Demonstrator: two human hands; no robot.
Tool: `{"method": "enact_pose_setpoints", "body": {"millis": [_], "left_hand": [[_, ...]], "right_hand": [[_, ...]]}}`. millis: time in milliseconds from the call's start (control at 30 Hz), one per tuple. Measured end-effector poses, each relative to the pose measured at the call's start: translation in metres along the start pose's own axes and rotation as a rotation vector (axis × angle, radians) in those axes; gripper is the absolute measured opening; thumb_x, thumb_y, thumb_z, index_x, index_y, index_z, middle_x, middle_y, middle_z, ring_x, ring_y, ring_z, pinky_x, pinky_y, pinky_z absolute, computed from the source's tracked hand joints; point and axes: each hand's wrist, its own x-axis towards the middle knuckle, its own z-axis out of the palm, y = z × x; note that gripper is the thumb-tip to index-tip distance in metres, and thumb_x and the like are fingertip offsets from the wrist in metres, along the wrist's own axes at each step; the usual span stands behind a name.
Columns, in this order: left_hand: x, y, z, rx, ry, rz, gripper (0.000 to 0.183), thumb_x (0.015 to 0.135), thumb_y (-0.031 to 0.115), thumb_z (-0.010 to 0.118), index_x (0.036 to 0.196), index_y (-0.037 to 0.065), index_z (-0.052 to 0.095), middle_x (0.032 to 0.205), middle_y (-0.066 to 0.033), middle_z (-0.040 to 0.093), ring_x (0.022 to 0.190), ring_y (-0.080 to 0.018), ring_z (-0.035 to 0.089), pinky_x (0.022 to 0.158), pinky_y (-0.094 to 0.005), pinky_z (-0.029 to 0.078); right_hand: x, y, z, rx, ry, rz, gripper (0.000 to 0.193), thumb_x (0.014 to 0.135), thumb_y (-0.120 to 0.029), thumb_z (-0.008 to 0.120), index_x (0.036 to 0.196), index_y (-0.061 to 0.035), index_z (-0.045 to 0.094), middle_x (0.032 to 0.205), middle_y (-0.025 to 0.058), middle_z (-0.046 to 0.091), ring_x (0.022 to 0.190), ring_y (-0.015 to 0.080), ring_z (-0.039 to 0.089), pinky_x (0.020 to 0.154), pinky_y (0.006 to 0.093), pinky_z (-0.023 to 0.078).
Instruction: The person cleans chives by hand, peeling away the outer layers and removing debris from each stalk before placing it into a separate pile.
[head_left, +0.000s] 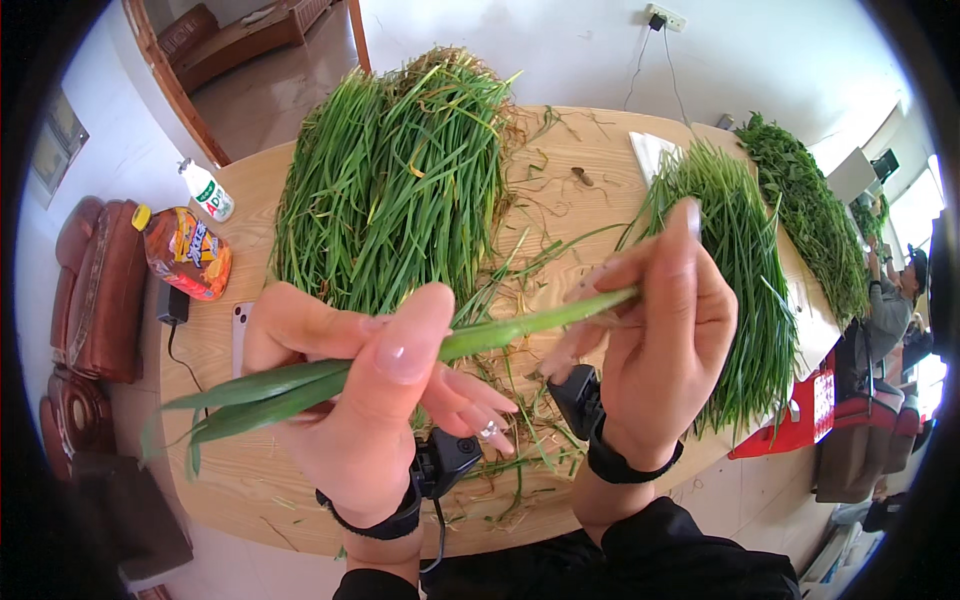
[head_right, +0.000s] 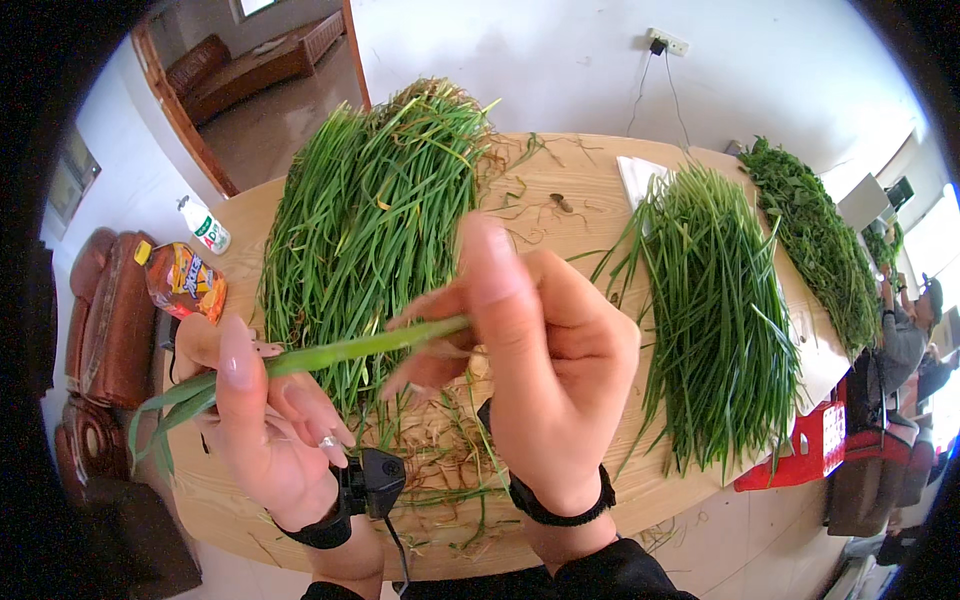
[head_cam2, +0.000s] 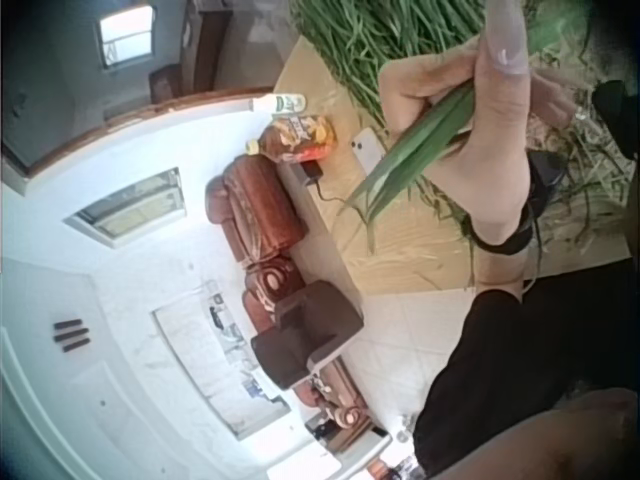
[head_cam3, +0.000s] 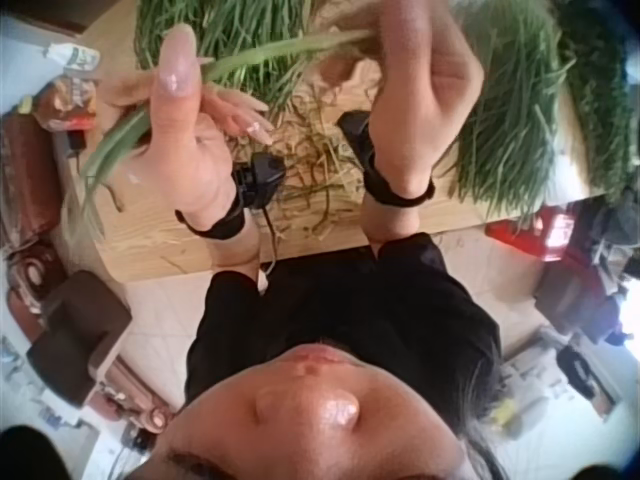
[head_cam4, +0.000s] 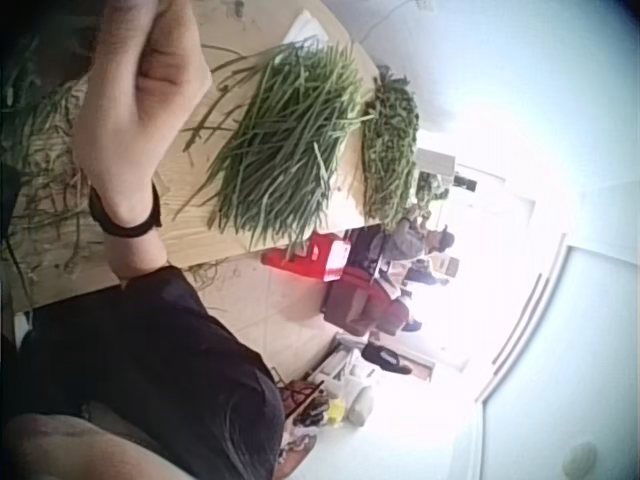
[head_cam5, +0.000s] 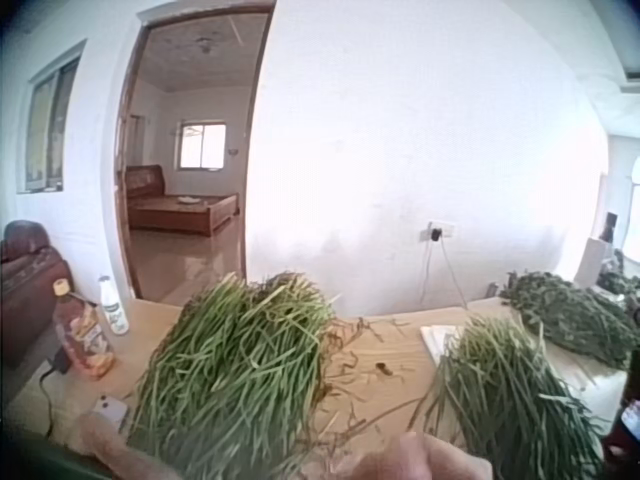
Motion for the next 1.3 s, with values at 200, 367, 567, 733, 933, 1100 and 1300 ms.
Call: {"method": "enact_pose_setpoints", "body": {"millis": [200,367,567,733,933,1100,1300], "left_hand": [[-0.004,0.001,0.006,0.001,-0.051,0.059,0.022,0.083,0.023,0.053,0.083,0.003,0.043,0.051,-0.0033,0.040,0.027,-0.0094,0.033,0.024,-0.0213,0.027],[-0.002,-0.003,0.003,0.017,-0.022,0.061,0.021,0.084,0.023,0.051,0.084,0.004,0.044,0.050,-0.0013,0.039,0.027,-0.0080,0.031,0.025,-0.0201,0.023],[0.001,-0.003,-0.002,0.014,-0.022,0.038,0.020,0.085,0.022,0.051,0.087,0.004,0.043,0.050,-0.0018,0.039,0.027,-0.0080,0.031,0.024,-0.0195,0.023],[0.004,0.000,-0.006,0.007,-0.088,0.008,0.020,0.087,0.021,0.049,0.091,0.003,0.041,0.050,-0.0022,0.038,0.026,-0.0081,0.032,0.023,-0.0209,0.026],[0.008,0.005,-0.016,-0.117,-0.124,0.049,0.017,0.089,0.019,0.045,0.090,0.003,0.041,0.053,-0.0007,0.038,0.027,-0.0061,0.027,0.025,-0.0198,0.021],[0.014,0.014,-0.015,-0.142,0.084,-0.057,0.022,0.079,0.010,0.058,0.074,-0.001,0.039,0.050,-0.0093,0.044,0.027,-0.0156,0.043,0.025,-0.0266,0.041],[0.010,0.006,-0.016,-0.030,-0.060,-0.042,0.018,0.085,0.015,0.049,0.082,0.002,0.038,0.056,-0.0051,0.041,0.026,-0.0104,0.033,0.024,-0.0222,0.027]], "right_hand": [[0.006,0.006,-0.007,0.069,-0.040,-0.145,0.039,0.094,-0.030,0.034,0.079,0.0025,0.050,0.065,0.0137,0.055,0.046,0.0175,0.055,0.034,0.0251,0.043],[0.004,0.005,0.000,0.008,-0.099,-0.122,0.017,0.076,-0.007,0.060,0.080,0.0038,0.048,0.070,0.0146,0.058,0.060,0.0193,0.060,0.050,0.0272,0.051],[-0.001,0.002,-0.002,-0.073,-0.129,-0.090,0.017,0.072,-0.002,0.065,0.071,0.0032,0.049,0.066,0.0151,0.059,0.049,0.0169,0.058,0.046,0.0250,0.049],[-0.002,-0.001,0.002,-0.057,-0.085,-0.052,0.023,0.084,-0.015,0.056,0.069,0.0025,0.050,0.064,0.0141,0.058,0.047,0.0148,0.057,0.041,0.0230,0.047],[0.017,0.001,-0.026,-0.108,0.009,-0.170,0.031,0.094,-0.022,0.038,0.088,0.0050,0.053,0.081,0.0146,0.061,0.060,0.0152,0.061,0.047,0.0231,0.046],[0.015,0.006,-0.015,-0.099,-0.094,-0.096,0.034,0.089,-0.013,0.045,0.116,0.0077,0.044,0.106,0.0183,0.056,0.094,0.0211,0.059,0.072,0.0273,0.048],[-0.005,0.001,0.009,-0.040,-0.289,-0.066,0.031,0.090,-0.019,0.044,0.096,0.0101,0.051,0.083,0.0186,0.060,0.070,0.0231,0.062,0.057,0.0284,0.050]]}}
